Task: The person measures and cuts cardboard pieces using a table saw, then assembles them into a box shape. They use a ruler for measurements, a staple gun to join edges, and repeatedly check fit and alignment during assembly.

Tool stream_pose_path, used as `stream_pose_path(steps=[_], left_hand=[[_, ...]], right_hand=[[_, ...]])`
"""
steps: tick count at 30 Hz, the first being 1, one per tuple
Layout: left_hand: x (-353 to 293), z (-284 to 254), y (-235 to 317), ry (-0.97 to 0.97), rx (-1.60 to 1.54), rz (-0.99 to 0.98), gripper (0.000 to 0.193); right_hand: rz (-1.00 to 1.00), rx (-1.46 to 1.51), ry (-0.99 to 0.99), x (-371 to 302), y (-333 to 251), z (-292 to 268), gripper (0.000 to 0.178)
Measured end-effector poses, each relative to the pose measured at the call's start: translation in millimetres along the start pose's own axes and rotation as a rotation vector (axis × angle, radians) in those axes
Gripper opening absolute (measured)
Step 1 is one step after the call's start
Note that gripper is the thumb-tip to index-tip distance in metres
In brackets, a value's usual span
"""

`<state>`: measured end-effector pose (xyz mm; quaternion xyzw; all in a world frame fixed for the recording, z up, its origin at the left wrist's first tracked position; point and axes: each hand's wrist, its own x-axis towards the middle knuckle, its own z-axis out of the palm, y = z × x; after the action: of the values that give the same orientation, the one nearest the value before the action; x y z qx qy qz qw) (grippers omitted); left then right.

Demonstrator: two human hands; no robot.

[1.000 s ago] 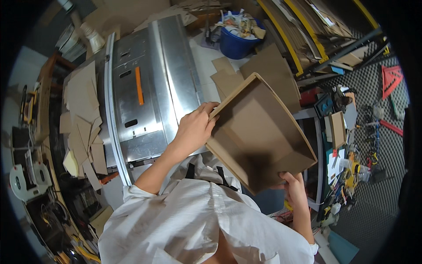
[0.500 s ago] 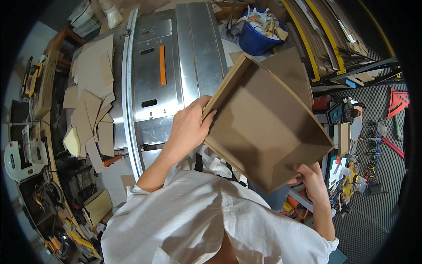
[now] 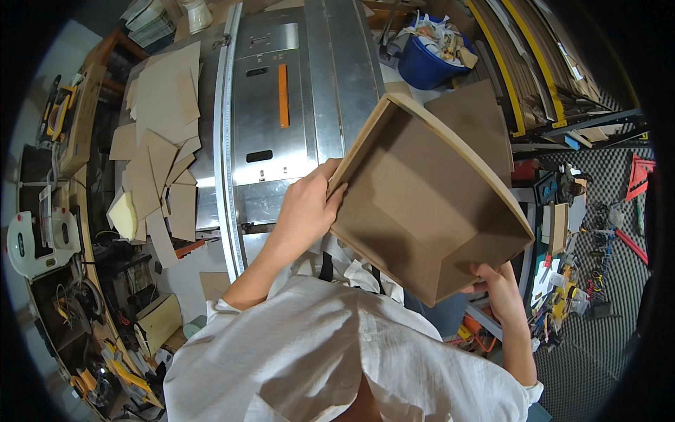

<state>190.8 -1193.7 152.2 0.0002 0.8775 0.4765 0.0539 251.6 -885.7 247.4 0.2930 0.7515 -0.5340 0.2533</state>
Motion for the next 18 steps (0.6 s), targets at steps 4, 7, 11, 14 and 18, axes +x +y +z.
stream_pose_path(steps=[4,7,11,14,18], left_hand=[[-10.4,5.2,-8.7,0.070,0.031,0.044,0.027],[-14.3,9.1,-6.8,0.054,0.044,0.050,0.026],[-10.7,40.5,-27.0,0.175,0.077,0.113,0.025],[-4.0,75.2,-67.0,0.201,0.135,0.206,0.025],[4.5,114.0,-107.2,0.275,0.256,0.291,0.021]], right_hand=[[-0.009,0.007,-0.015,4.7,14.7,-1.2,0.034],[-0.005,0.016,-0.046,8.7,26.0,-2.5,0.036],[0.062,0.105,-0.096,30.8,55.2,8.0,0.042],[0.119,0.173,-0.172,63.5,102.2,13.4,0.049],[0.092,0.260,-0.232,100.0,153.6,30.4,0.044]])
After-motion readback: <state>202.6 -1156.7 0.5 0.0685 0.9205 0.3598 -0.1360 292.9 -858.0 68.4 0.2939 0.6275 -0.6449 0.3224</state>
